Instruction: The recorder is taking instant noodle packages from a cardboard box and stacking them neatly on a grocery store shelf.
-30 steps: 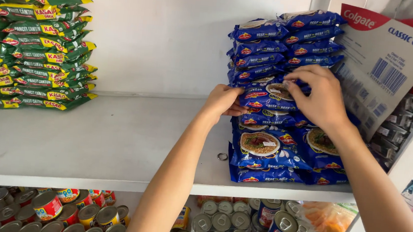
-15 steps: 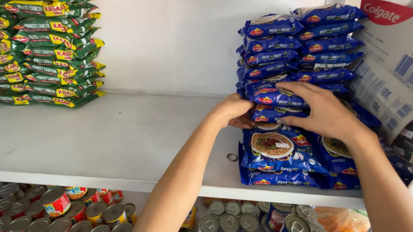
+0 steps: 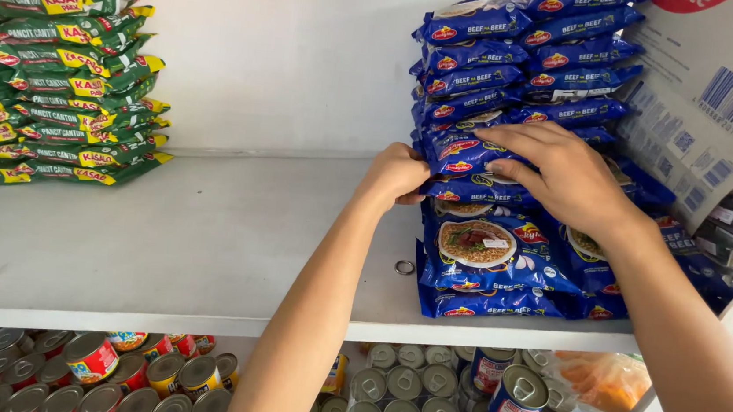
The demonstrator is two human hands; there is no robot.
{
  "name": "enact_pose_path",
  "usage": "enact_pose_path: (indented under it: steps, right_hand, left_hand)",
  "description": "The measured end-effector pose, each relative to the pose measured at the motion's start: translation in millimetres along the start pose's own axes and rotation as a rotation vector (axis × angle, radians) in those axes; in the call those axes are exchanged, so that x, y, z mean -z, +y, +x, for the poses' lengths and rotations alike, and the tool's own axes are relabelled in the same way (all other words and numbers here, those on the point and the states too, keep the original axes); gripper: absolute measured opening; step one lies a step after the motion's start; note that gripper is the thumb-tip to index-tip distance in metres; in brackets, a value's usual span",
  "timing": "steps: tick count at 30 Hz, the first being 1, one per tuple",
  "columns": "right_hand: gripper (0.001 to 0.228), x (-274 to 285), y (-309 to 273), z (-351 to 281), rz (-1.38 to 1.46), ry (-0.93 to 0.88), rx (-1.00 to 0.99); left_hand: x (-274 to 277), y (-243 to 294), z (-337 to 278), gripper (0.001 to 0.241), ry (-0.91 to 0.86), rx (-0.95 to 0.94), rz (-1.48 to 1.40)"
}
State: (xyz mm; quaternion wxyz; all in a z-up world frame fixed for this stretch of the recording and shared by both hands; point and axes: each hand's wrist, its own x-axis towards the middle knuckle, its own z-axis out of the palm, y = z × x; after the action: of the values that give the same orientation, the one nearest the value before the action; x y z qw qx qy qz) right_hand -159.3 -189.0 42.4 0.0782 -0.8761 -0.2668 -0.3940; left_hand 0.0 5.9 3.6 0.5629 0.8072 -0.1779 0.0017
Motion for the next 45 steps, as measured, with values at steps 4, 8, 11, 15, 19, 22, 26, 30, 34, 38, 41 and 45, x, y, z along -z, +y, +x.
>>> enact_pose_path:
  steps: [4, 8, 11, 15, 19, 22, 26, 30, 34, 38, 41, 45]
  right_hand:
    - [0.044, -2, -3, -1, -0.055, 0.068, 0.069]
    - [0.042, -1, -7, -2, -0.071, 0.109, 0.109]
    - [0.041, -3, -5, -2, -0.069, 0.119, 0.103]
    - [0.04, -4, -7, -3, -0.115, 0.137, 0.066]
    - [0.042, -6, -4, -5, -0.085, 0.143, 0.053]
    - [0.049, -3, -7, -3, -0.044, 0.12, 0.045]
    - [0.054, -4, -3, -5, -0.024, 0.089, 0.025]
    - [0.047, -6, 10, -9, -0.176, 0.174, 0.064]
    - [0.04, 2, 12, -12, -0.23, 0.294, -0.018]
    - [0.031, 15, 6, -16, -0.152, 0.336, 0.018]
    - [0.025, 23, -3, -12, -0.099, 0.293, 0.17]
    - [0.028, 26, -8, -11, -0.149, 0.148, 0.25]
  left_hand:
    - [1, -9, 11, 0.015, -0.026, 0.006, -0.107]
    - [1, -1, 3, 0.011, -0.053, 0.043, -0.163]
    - [2, -2, 5, 0.012, -0.041, 0.03, -0.216]
    - [4, -2, 3, 0.018, 0.004, -0.032, -0.293]
    - [1, -12, 20, 0.023, -0.014, -0.007, -0.379]
    - [-1, -29, 48, 0.026, -0.066, 0.0, -0.455]
    - [1, -21, 35, 0.029, -0.111, 0.011, -0.487]
    - [9, 20, -16, 0.041, -0.057, 0.041, -0.425]
    - [5, 23, -23, 0.064, 0.301, -0.131, -0.047]
    - [0, 40, -51, 0.064, 0.504, -0.525, 0.205]
    - [-3, 43, -56, 0.049, 0.475, -0.801, 0.252]
    - [-8, 41, -58, 0.034, 0.314, -0.916, 0.349]
